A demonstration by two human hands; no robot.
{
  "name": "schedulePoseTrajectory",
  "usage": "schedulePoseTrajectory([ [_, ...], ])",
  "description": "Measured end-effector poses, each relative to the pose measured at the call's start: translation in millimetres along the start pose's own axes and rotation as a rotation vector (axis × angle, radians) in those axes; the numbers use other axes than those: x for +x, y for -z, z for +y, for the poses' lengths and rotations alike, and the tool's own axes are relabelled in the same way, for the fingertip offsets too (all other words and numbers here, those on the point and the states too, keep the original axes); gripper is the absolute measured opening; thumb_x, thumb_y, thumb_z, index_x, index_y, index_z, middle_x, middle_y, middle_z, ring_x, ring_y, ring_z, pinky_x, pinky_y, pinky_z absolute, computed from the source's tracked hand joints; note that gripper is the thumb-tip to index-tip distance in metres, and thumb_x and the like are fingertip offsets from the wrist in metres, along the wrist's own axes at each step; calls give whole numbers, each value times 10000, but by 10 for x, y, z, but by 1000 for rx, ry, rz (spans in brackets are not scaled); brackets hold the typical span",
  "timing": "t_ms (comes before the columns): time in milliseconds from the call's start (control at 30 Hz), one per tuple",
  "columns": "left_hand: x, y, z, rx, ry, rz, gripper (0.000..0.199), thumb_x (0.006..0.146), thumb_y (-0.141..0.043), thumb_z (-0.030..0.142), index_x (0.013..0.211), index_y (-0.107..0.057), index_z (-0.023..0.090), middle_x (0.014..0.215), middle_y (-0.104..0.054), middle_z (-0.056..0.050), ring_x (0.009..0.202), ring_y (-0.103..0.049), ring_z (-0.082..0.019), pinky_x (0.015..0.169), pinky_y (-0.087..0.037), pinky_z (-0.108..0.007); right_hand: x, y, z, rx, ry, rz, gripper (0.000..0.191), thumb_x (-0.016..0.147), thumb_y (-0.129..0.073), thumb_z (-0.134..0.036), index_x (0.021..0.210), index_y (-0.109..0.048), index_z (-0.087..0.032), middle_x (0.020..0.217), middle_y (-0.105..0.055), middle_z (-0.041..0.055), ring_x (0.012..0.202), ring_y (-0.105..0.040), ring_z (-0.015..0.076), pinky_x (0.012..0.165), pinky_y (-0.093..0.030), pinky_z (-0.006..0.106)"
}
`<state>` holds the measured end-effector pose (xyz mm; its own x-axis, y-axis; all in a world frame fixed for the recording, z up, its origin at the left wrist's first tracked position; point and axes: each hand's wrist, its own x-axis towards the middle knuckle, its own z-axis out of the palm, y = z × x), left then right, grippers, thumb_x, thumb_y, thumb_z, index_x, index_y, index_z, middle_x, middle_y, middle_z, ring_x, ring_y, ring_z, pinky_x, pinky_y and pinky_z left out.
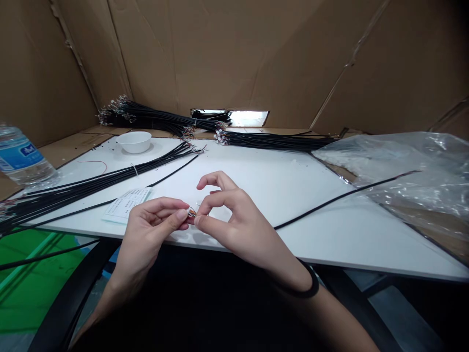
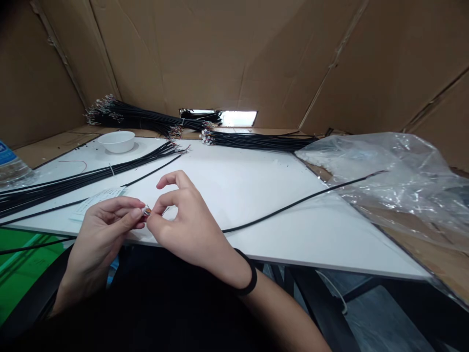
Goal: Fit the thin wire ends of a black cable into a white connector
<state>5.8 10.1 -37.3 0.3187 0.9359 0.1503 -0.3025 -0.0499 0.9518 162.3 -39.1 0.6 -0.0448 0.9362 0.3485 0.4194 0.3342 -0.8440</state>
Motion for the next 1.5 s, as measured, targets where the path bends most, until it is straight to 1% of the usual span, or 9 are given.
schedulePoseTrajectory([
  [100, 0, -2, -14, 25, -25, 2, 63, 710, -835, 194, 746, -784, 205, 633, -758, 19, 576, -709, -90, 573, -572, -121, -3, 3, 3, -37, 17, 3, 187, 758, -618, -57, 595, -651, -143, 1122, -526, 82, 1046, -591, 183, 770, -507, 281],
  [233, 4, 14, -34, 60, -60, 25, 57, 724, -825, 212, 761, -782, 200, 641, -761, 11, 597, -720, -111, 589, -586, -146, -33, -8, 36, -93, 107, 36, 183, 788, -623, -95, 614, -654, -141, 1095, -539, 95, 1065, -586, 193, 906, -509, 337],
  [333, 3, 29, -48, 50, -73, 23, 52, 740, -816, 221, 776, -781, 206, 671, -770, 12, 619, -726, -105, 609, -585, -140, -77, -50, 88, -139, 248, 132, 167, 799, -625, -106, 638, -649, -140, 1095, -531, 106, 1094, -575, 201, 968, -498, 357],
  [467, -1, 32, -50, 32, -63, 22, 45, 750, -809, 214, 781, -778, 203, 677, -772, 10, 605, -726, -100, 604, -582, -134, -124, -125, 181, -204, 404, 263, 72, 788, -643, -78, 743, -663, -131, 1155, -498, 121, 1058, -581, 190, 892, -550, 335],
  [633, -1, 30, -48, 37, -76, 41, 68, 738, -806, 230, 777, -772, 187, 674, -773, -14, 633, -750, -155, 597, -605, -189, -148, -184, 292, -337, 561, 387, 85, 837, -648, -59, 862, -672, -136, 1134, -513, 110, 1054, -568, 171, 662, -573, 229],
  [833, -17, 24, -56, 54, -93, 36, 72, 735, -803, 238, 773, -765, 190, 673, -772, -12, 633, -746, -156, 596, -606, -197, -178, -275, 351, -474, 694, 534, 162, 842, -643, -39, 936, -643, -171, 1159, -523, 94, 1086, -556, 202, 723, -602, 297],
  [1167, -38, 23, -59, 84, -88, 61, 127, 718, -810, 278, 771, -748, 181, 662, -763, -22, 606, -733, -171, 592, -603, -237, -129, -284, 335, -567, 810, 528, 207, 822, -562, 21, 918, -593, -161, 1088, -526, 99, 1138, -550, 251, 947, -576, 432],
  [1333, -42, 4, -52, 49, -96, 53, 91, 725, -816, 248, 769, -757, 195, 666, -769, -4, 599, -732, -146, 590, -595, -194, -144, -260, 311, -563, 833, 503, 220, 808, -553, 35, 903, -580, -161, 1054, -525, 88, 1130, -560, 245, 900, -594, 402],
  [1500, -50, -10, -49, 43, -111, 67, 69, 736, -816, 240, 770, -764, 212, 668, -771, 10, 617, -736, -135, 588, -594, -168, -177, -247, 235, -482, 687, 414, 210, 813, -532, 14, 871, -567, -184, 1093, -522, 117, 1130, -549, 252, 731, -611, 327],
])
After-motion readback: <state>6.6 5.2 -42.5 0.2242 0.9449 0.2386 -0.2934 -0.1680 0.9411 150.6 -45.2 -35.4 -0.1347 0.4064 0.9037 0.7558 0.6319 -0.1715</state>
